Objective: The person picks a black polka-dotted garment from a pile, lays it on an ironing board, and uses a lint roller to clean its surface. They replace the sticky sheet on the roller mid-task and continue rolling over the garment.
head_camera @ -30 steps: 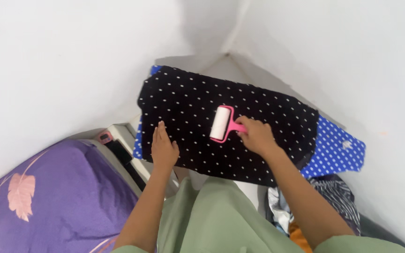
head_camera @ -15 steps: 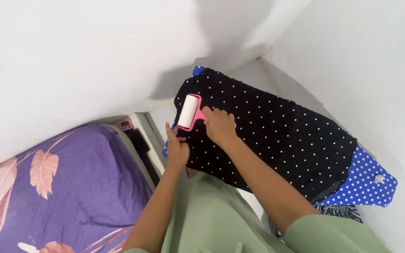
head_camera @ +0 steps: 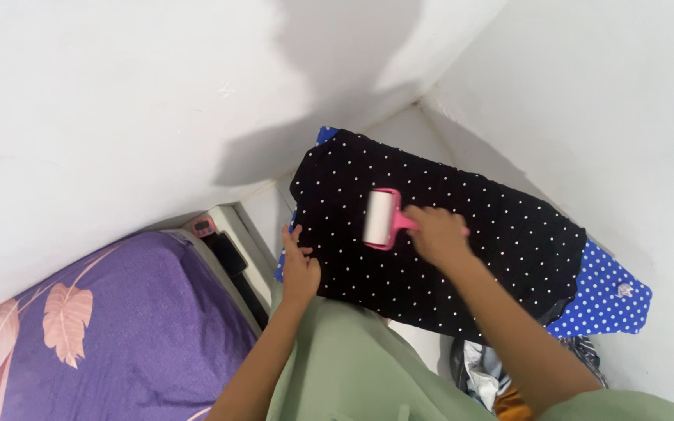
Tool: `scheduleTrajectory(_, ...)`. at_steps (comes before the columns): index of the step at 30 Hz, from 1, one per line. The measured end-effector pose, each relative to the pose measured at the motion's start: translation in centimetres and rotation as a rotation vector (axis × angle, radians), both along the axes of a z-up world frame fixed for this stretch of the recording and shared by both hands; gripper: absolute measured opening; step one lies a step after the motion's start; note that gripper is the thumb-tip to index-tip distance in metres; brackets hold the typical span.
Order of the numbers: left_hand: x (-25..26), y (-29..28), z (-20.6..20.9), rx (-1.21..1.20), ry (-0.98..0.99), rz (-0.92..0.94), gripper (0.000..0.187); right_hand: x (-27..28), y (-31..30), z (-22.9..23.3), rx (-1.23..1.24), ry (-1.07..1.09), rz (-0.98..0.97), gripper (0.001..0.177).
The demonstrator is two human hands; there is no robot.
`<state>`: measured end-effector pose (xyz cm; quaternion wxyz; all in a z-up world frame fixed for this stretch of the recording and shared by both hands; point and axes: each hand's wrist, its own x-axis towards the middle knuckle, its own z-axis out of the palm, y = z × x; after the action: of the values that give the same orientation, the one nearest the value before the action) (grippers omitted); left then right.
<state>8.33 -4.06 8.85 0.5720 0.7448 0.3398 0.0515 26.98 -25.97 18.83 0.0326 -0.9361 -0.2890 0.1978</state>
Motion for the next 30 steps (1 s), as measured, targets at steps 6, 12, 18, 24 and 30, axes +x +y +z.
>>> scheduleTrajectory(6,-0.3,0.1,-2.1,-0.027,-0.080,0.057,0.095,-3.7,11.1,-2.5,0.238,-0.096,0.105,0.031)
scheduleTrajectory(12,-0.1,0.2,-2.3,-0.049,-0.097,0.062,0.095,-1.9,7.5,-2.2,0.121,-0.092,0.097,0.031)
scheduleTrajectory(18,1.0,-0.2,1.2,-0.025,0.052,0.090,0.093,0.4,-3.6,0.8,-0.067,-0.100,-0.053,0.036)
scheduleTrajectory(24,4.3,1.1,3.8,0.047,0.082,0.132,0.091,4.4,-3.7,3.5,0.270,0.106,-0.182,0.043)
scheduleTrajectory(30,6.8,1.5,0.8,0.001,0.014,0.111,0.097,5.4,8.3,-0.6,0.171,-0.015,0.010,0.037)
